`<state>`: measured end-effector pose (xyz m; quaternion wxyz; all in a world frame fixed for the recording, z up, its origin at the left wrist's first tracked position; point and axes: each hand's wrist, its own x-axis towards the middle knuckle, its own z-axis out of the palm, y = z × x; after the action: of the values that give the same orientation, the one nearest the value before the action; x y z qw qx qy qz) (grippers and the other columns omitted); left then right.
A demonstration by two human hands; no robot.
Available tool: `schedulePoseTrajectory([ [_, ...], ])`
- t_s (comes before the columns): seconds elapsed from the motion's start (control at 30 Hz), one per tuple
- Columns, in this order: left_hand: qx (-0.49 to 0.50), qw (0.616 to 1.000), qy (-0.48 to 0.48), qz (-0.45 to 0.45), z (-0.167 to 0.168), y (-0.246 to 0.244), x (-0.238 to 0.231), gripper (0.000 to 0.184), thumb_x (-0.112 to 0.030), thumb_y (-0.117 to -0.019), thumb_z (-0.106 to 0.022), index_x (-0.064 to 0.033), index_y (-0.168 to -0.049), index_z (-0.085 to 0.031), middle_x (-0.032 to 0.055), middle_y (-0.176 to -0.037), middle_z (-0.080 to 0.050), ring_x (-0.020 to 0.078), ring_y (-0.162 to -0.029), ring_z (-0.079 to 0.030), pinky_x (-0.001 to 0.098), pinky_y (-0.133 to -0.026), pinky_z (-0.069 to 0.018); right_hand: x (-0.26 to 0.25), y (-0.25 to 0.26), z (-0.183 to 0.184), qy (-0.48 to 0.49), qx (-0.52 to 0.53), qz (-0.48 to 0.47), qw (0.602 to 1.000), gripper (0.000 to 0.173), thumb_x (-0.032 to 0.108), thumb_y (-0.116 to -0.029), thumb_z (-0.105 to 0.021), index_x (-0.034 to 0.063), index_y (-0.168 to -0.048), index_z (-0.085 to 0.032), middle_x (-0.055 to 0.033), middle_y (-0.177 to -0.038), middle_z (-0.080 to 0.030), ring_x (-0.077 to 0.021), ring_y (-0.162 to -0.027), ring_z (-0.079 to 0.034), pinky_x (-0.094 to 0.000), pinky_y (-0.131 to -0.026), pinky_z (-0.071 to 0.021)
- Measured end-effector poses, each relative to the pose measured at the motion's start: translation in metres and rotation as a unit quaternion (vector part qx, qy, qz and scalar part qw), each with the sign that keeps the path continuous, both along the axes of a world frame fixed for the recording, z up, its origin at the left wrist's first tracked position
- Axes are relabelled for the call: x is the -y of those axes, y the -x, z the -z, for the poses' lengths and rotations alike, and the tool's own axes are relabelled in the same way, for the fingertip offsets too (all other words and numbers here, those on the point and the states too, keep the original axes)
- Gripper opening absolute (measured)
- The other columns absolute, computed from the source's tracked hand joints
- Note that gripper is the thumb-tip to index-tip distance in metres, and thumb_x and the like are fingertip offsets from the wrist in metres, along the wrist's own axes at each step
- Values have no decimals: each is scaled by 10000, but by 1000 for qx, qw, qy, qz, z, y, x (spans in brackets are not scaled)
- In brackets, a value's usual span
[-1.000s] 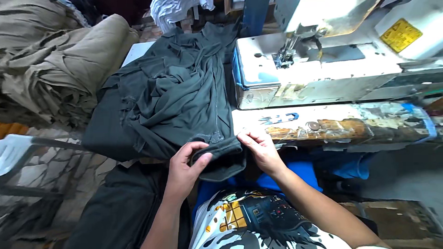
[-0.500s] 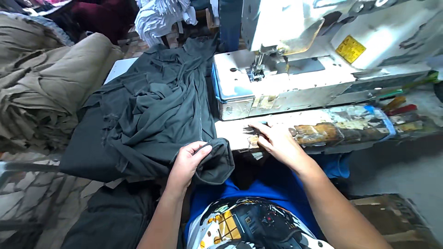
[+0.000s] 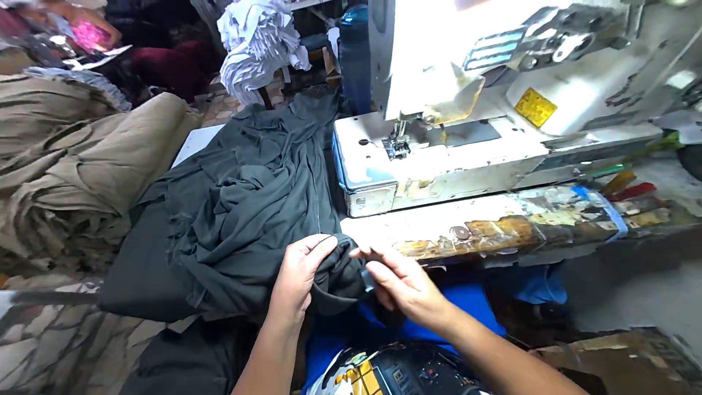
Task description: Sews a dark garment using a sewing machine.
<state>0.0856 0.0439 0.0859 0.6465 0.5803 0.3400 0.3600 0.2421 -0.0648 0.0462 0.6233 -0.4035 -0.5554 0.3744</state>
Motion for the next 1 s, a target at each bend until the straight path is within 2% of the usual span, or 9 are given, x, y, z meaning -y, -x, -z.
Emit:
schedulePoseTrajectory([
  [0.1, 9, 1000, 15, 2, 2, 2, -1, 234, -20, -996, -536, -27, -876, -737, 14, -763, -715, 59, -706, -679, 232, -706, -584, -8, 15, 9, 49, -10, -12, 999, 307, 152, -1102, -429, -19, -1283, -607, 7, -973, -667, 15, -615, -594, -173, -553, -555],
  [0.2, 11, 1000, 20, 7, 3, 6, -3, 236, -28, -999, -533, -30, -877, -735, 20, -764, -716, 62, -708, -679, 233, -708, -583, -13, 20, 10, 79, -23, 12, 997, 291, 151, -1097, -432, -1, -1269, -611, 40, -815, -629, 3, -558, -572, -178, -508, -538],
  [0.4, 21, 999, 27, 17, 6, 8, -6, 235, -33, -992, -537, -33, -873, -739, 17, -757, -717, 59, -703, -681, 228, -702, -583, -17, 20, 9, 91, -12, 38, 995, 284, 147, -1090, -438, 7, -1241, -633, 70, -712, -583, 9, -529, -543, -164, -490, -501],
  [1.0, 57, 996, 53, 40, 8, 14, -8, 264, -40, -999, -502, -24, -885, -740, 41, -780, -732, 75, -722, -696, 238, -720, -592, -19, 23, 10, 78, 15, 46, 996, 290, 143, -1088, -435, 1, -1230, -644, 79, -668, -548, 26, -506, -502, -141, -473, -454],
])
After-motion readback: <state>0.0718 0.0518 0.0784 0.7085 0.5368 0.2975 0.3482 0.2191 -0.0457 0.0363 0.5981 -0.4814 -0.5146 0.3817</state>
